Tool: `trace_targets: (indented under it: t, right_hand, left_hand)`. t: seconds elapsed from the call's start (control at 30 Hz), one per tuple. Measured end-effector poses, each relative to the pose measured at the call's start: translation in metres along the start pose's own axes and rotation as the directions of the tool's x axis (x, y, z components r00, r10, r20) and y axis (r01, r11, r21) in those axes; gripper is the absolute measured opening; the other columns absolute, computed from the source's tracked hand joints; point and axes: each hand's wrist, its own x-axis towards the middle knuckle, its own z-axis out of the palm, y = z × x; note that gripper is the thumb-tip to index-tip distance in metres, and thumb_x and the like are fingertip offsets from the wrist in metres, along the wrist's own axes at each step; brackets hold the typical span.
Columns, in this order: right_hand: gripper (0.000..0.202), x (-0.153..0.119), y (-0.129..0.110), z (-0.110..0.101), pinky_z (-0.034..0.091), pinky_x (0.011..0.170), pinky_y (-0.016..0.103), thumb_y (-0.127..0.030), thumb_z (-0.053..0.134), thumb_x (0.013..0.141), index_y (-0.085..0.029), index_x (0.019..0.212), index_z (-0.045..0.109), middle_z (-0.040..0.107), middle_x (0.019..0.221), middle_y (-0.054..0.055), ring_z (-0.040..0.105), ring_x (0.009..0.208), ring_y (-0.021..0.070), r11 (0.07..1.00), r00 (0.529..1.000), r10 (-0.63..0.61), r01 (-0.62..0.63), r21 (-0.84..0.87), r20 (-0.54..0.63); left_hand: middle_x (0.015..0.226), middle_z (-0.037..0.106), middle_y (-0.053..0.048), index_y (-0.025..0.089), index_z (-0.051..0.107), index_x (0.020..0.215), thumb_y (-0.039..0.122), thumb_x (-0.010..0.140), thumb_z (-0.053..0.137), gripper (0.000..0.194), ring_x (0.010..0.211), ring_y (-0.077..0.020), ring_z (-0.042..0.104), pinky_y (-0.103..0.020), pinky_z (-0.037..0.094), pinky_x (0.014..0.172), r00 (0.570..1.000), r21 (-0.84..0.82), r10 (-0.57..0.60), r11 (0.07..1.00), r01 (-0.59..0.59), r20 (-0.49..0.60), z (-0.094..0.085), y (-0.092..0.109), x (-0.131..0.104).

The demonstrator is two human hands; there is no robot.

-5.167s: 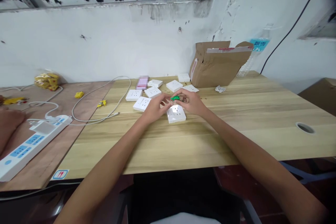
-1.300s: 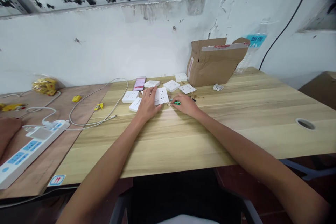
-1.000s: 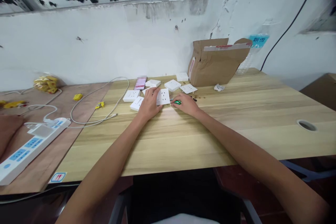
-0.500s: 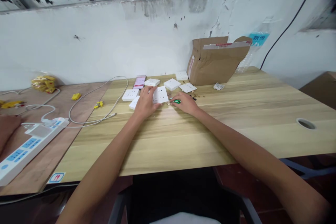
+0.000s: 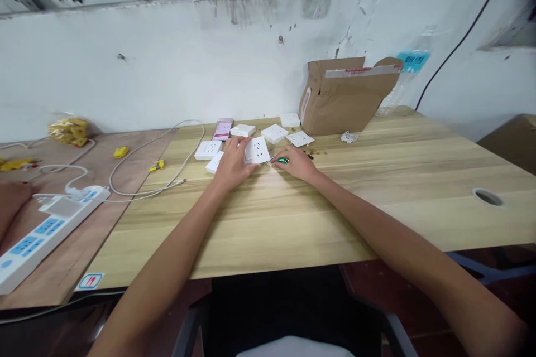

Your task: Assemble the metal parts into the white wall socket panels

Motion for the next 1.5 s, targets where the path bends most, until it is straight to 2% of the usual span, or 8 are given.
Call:
trace_targets:
  t: [0.57, 0.7, 0.83, 0.93, 1.07, 1.2, 1.3, 1.5]
  right_hand:
    - [0.014, 0.000, 0.002, 0.002, 0.052, 0.091, 0.034, -0.030, 0.087, 0.097, -0.031, 0.110, 0.092, 0.079, 0.108, 0.006, 0.072, 0.103, 0.0252, 1.000, 1.000, 0.010, -0.010, -0.017, 0.007]
    - [0.013, 0.001, 0.003, 0.003, 0.052, 0.091, 0.035, -0.031, 0.086, 0.098, -0.030, 0.110, 0.092, 0.079, 0.108, 0.007, 0.072, 0.104, 0.0256, 1.000, 1.000, 0.010, -0.010, -0.022, 0.007]
    - [0.012, 0.001, 0.003, 0.003, 0.053, 0.091, 0.035, -0.029, 0.087, 0.097, -0.030, 0.108, 0.092, 0.080, 0.109, 0.007, 0.072, 0.103, 0.0258, 1.000, 1.000, 0.003, -0.003, -0.020, 0.008]
    - [0.011, 0.001, 0.003, 0.003, 0.053, 0.091, 0.035, -0.032, 0.087, 0.097, -0.028, 0.106, 0.091, 0.080, 0.110, 0.008, 0.072, 0.104, 0.0265, 1.000, 1.000, 0.021, -0.021, -0.020, 0.002]
    - [0.011, 0.001, 0.004, 0.003, 0.053, 0.092, 0.035, -0.032, 0.087, 0.097, -0.029, 0.106, 0.091, 0.079, 0.110, 0.008, 0.072, 0.104, 0.0260, 1.000, 1.000, 0.016, -0.016, -0.026, 0.007]
    - [0.011, 0.001, 0.003, 0.003, 0.053, 0.091, 0.035, -0.032, 0.087, 0.097, -0.027, 0.106, 0.091, 0.080, 0.111, 0.008, 0.072, 0.105, 0.0267, 1.000, 1.000, 0.020, -0.020, -0.018, -0.005]
    - [0.011, 0.000, 0.002, 0.002, 0.053, 0.090, 0.036, -0.030, 0.086, 0.097, -0.028, 0.106, 0.092, 0.081, 0.110, 0.008, 0.073, 0.103, 0.0266, 1.000, 1.000, 0.005, -0.005, -0.018, 0.001]
    - [0.010, 0.000, 0.000, 0.001, 0.054, 0.090, 0.036, -0.031, 0.087, 0.097, -0.030, 0.106, 0.092, 0.081, 0.110, 0.007, 0.073, 0.103, 0.0267, 1.000, 1.000, 0.013, -0.013, -0.010, -0.002]
  left_hand:
    - [0.147, 0.056, -0.016, 0.027, 0.051, 0.154, 0.029, 0.082, 0.092, 0.083, 0.140, -0.0427, 0.053, -0.062, 0.050, 0.118, 1.000, 0.008, 0.012, 1.000, -0.012, -0.026, -0.003, 0.001, -0.001]
    - [0.150, 0.055, -0.017, 0.028, 0.050, 0.156, 0.035, 0.085, 0.092, 0.083, 0.142, -0.0424, 0.052, -0.063, 0.048, 0.121, 0.998, -0.009, 0.003, 1.000, -0.003, -0.070, -0.004, 0.001, 0.000]
    - [0.147, 0.057, -0.017, 0.026, 0.051, 0.154, 0.032, 0.082, 0.092, 0.083, 0.142, -0.0424, 0.052, -0.061, 0.048, 0.120, 1.000, -0.008, 0.022, 1.000, -0.022, 0.004, -0.005, 0.002, 0.000]
    - [0.148, 0.056, -0.017, 0.025, 0.052, 0.153, 0.035, 0.085, 0.090, 0.078, 0.142, -0.0410, 0.053, -0.059, 0.049, 0.120, 1.000, -0.023, 0.021, 0.999, -0.022, -0.018, -0.007, 0.004, -0.001]
    - [0.142, 0.059, -0.016, 0.025, 0.054, 0.150, 0.033, 0.082, 0.092, 0.078, 0.138, -0.0419, 0.054, -0.061, 0.049, 0.118, 1.000, -0.018, 0.016, 1.000, -0.015, 0.024, -0.008, 0.004, -0.002]
    - [0.147, 0.057, -0.016, 0.027, 0.053, 0.152, 0.034, 0.084, 0.091, 0.078, 0.140, -0.0417, 0.053, -0.061, 0.049, 0.119, 0.999, -0.016, 0.014, 1.000, -0.015, -0.033, -0.007, 0.005, -0.002]
    - [0.144, 0.058, -0.016, 0.026, 0.053, 0.150, 0.032, 0.081, 0.092, 0.079, 0.138, -0.0427, 0.054, -0.062, 0.050, 0.117, 1.000, 0.006, 0.012, 1.000, -0.013, 0.016, -0.007, 0.007, -0.002]
    - [0.144, 0.057, -0.018, 0.023, 0.053, 0.148, 0.033, 0.083, 0.090, 0.075, 0.136, -0.0433, 0.054, -0.062, 0.051, 0.116, 1.000, 0.024, -0.010, 1.000, 0.010, -0.003, -0.009, 0.010, -0.003]
